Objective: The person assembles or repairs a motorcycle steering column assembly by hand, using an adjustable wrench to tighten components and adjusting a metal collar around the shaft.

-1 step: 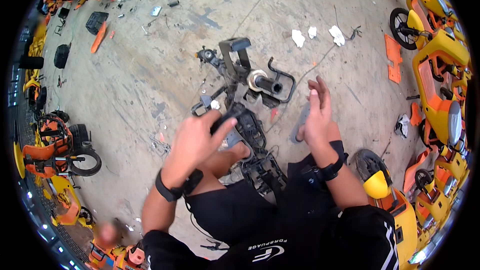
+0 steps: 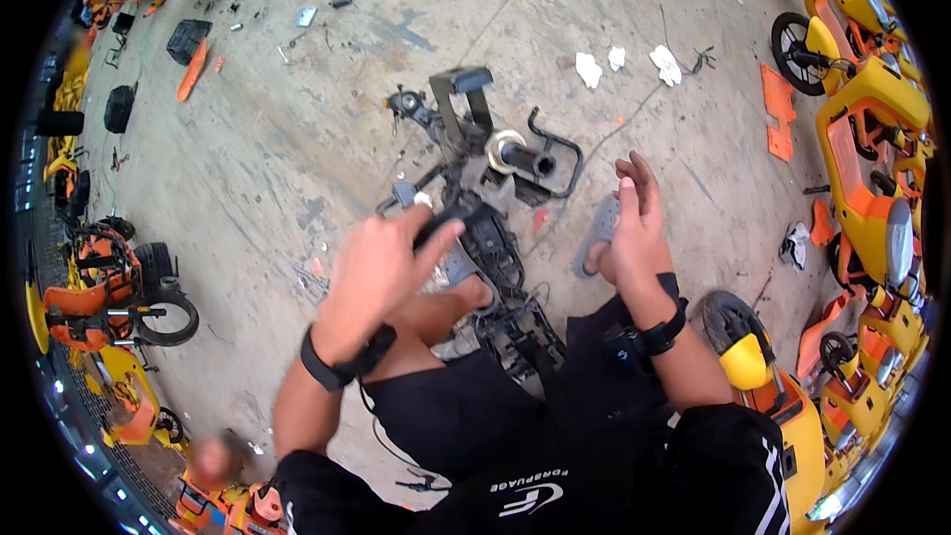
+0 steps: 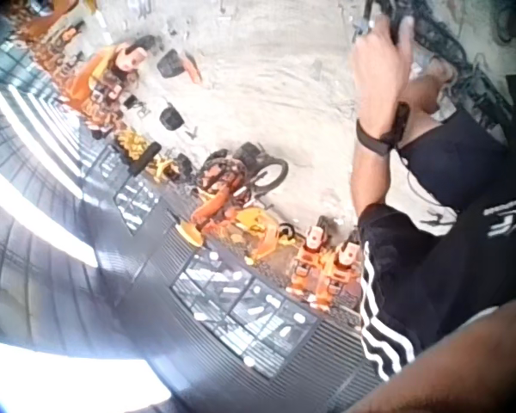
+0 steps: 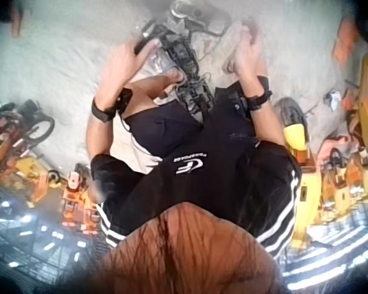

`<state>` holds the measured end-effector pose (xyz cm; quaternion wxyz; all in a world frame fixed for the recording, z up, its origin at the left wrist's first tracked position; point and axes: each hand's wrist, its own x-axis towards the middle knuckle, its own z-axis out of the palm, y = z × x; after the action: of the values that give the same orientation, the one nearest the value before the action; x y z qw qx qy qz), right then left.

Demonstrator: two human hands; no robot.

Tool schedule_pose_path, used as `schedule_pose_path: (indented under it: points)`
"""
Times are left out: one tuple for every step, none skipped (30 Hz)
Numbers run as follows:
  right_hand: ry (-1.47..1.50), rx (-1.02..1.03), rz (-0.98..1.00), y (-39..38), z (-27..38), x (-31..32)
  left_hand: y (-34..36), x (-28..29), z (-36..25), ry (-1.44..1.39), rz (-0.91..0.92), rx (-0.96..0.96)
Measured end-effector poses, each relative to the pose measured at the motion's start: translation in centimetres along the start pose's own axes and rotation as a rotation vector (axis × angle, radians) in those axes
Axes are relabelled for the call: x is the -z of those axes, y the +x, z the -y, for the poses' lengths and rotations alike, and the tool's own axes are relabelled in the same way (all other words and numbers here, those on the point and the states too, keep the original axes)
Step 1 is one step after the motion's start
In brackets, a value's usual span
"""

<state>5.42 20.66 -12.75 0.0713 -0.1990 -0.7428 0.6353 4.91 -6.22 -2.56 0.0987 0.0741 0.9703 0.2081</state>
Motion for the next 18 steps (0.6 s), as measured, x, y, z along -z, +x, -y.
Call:
schedule_pose_path:
  points:
    - [0.007, -0.066, 0.044, -0.2, 0.1, 1.4, 0.4, 0.3, 0.1, 0.088, 0.005, -0.025]
    - [-0.018, -0.074, 0.053, -0.8, -0.4, 2.5, 1.0, 0.7, 0.2, 0.174, 0.01, -0.05]
    - [0.012, -0.189, 0.071, -1.1, -1.1, 3.9, 1.5, 1.3, -0.3, 0.148, 0.003, -0.026]
    - [0.033, -0.304, 0.09, -1.3, -1.3, 5.4, 2.1, 1.7, -0.8, 0.221, 0.04, -0.078]
    - [0.059, -0.292, 0.092, -1.8, -0.3, 5.7, 2.9, 2.1, -1.0, 0.301, 0.075, -0.132]
    - [0.04, -0.286, 0.109, -1.9, 0.7, 5.4, 3.7, 2.8, -1.0, 0.285, 0.068, -0.113]
    - [0.092, -0.249, 0.125, -2.4, 1.5, 4.9, 4.4, 3.6, -0.8, 0.35, 0.097, -0.161]
    - [0.144, -0.214, 0.14, -2.8, 2.5, 4.2, 4.8, 3.9, -0.5, 0.416, 0.128, -0.209]
    - [0.099, -0.2, 0.191, -2.8, 3.8, 2.9, 5.1, 3.9, -0.1, 0.409, 0.125, -0.205]
    - [0.1, -0.186, 0.195, -2.6, 3.9, 1.5, 5.5, 4.3, 0.0, 0.453, 0.115, -0.24]
    - [0.131, -0.139, 0.18, -2.5, 3.6, 0.0, 5.6, 4.5, 0.0, 0.498, 0.107, -0.274]
    - [0.167, -0.083, 0.16, -2.2, 3.8, -1.5, 5.7, 4.7, 0.0, 0.506, 0.085, -0.278]
    - [0.211, -0.057, 0.164, -2.2, 4.1, -3.1, 5.6, 4.3, 0.0, 0.482, 0.104, -0.265]
    - [0.255, -0.032, 0.168, -2.1, 4.5, -4.5, 5.4, 3.9, 0.2, 0.459, 0.123, -0.252]
    - [0.334, -0.011, 0.146, -1.6, 4.9, -5.7, 4.8, 3.5, 0.1, 0.416, 0.097, -0.223]
    - [0.349, 0.0, 0.144, -1.1, 5.2, -6.7, 4.2, 2.7, -0.3, 0.387, 0.086, -0.192]
    - [0.359, -0.002, 0.102, -0.5, 5.6, -7.7, 3.7, 2.3, -0.7, 0.393, 0.064, -0.17]
    - [0.362, -0.007, 0.054, 0.1, 5.9, -8.4, 3.5, 2.1, -1.2, 0.391, 0.047, -0.153]
